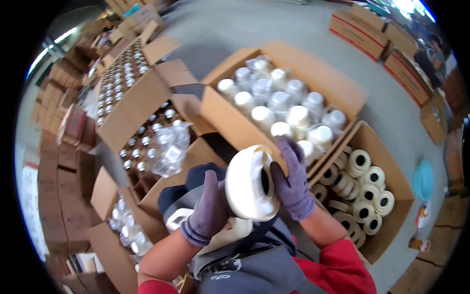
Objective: The person sits on the floor and assembles white thermos flasks by inserting stainless steel inner bottles into the outer shells. They then place circular gaskets into the openings and secure the lids before placing the finished units into a cardboard box.
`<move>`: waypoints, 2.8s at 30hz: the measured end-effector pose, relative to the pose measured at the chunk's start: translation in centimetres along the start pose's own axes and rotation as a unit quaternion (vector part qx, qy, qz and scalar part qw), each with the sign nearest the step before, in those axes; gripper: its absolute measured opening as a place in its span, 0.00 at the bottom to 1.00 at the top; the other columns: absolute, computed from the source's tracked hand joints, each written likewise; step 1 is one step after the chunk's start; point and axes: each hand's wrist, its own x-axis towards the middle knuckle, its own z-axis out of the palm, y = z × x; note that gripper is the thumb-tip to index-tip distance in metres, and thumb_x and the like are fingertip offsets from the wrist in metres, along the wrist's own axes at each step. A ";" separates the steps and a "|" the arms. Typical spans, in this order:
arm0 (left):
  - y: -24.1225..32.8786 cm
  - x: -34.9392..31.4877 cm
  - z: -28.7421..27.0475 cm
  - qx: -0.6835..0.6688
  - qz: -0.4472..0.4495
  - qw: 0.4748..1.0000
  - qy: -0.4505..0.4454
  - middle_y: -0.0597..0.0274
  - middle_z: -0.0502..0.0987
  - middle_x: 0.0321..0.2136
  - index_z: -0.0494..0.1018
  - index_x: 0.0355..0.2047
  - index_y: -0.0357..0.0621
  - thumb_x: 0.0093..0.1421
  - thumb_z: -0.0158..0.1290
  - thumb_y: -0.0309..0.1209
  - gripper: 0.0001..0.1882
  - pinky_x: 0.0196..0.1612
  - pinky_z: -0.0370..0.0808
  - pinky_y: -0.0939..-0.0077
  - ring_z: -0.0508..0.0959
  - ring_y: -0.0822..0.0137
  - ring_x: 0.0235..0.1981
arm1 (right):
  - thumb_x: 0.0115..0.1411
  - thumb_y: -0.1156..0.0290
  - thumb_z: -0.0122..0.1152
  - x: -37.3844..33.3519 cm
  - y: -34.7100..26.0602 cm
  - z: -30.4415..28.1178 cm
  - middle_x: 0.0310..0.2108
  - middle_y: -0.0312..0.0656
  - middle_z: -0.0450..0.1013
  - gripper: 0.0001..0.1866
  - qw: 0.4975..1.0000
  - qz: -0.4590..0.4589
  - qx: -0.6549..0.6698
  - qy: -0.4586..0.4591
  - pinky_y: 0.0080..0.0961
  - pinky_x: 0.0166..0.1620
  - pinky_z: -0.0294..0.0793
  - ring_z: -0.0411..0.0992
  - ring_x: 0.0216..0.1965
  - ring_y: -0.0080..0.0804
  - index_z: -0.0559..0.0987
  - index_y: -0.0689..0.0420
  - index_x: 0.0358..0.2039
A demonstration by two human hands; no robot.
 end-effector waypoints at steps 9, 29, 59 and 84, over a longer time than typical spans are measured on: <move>-0.8 -7.5 1.0 0.870 0.385 0.284 -0.119 0.53 0.70 0.50 0.62 0.58 0.35 0.60 0.50 0.20 0.25 0.57 0.67 0.67 0.70 0.58 0.54 | 0.64 0.54 0.52 2.6 -6.7 3.8 0.72 0.47 0.41 0.43 0.773 0.145 0.436 -0.438 0.30 0.70 0.37 0.40 0.72 0.36 0.47 0.64 0.70; -1.1 -9.7 5.8 0.888 0.405 -0.050 -0.213 0.42 0.68 0.53 0.59 0.63 0.39 0.60 0.54 0.30 0.31 0.54 0.72 0.67 0.74 0.51 0.52 | 0.31 0.59 0.84 6.5 -8.5 6.2 0.70 0.45 0.44 0.80 0.809 0.061 0.396 -0.430 0.36 0.67 0.51 0.50 0.69 0.37 0.29 0.57 0.70; 3.2 -9.1 8.9 0.710 0.274 -0.550 -0.344 0.56 0.71 0.50 0.73 0.47 0.47 0.51 0.57 0.33 0.21 0.54 0.75 0.60 0.73 0.53 0.52 | 0.37 0.61 0.81 6.1 -4.3 8.6 0.65 0.47 0.59 0.68 0.545 0.414 0.602 -0.411 0.36 0.67 0.56 0.58 0.66 0.35 0.44 0.56 0.71; 13.0 -17.2 -0.6 0.911 0.369 0.049 0.179 0.53 0.80 0.33 0.80 0.41 0.45 0.47 0.65 0.53 0.28 0.42 0.76 0.66 0.80 0.54 0.36 | 0.31 0.50 0.81 0.9 -2.8 10.2 0.66 0.63 0.43 0.76 0.734 -0.061 0.156 -0.658 0.40 0.66 0.54 0.51 0.66 0.58 0.38 0.65 0.69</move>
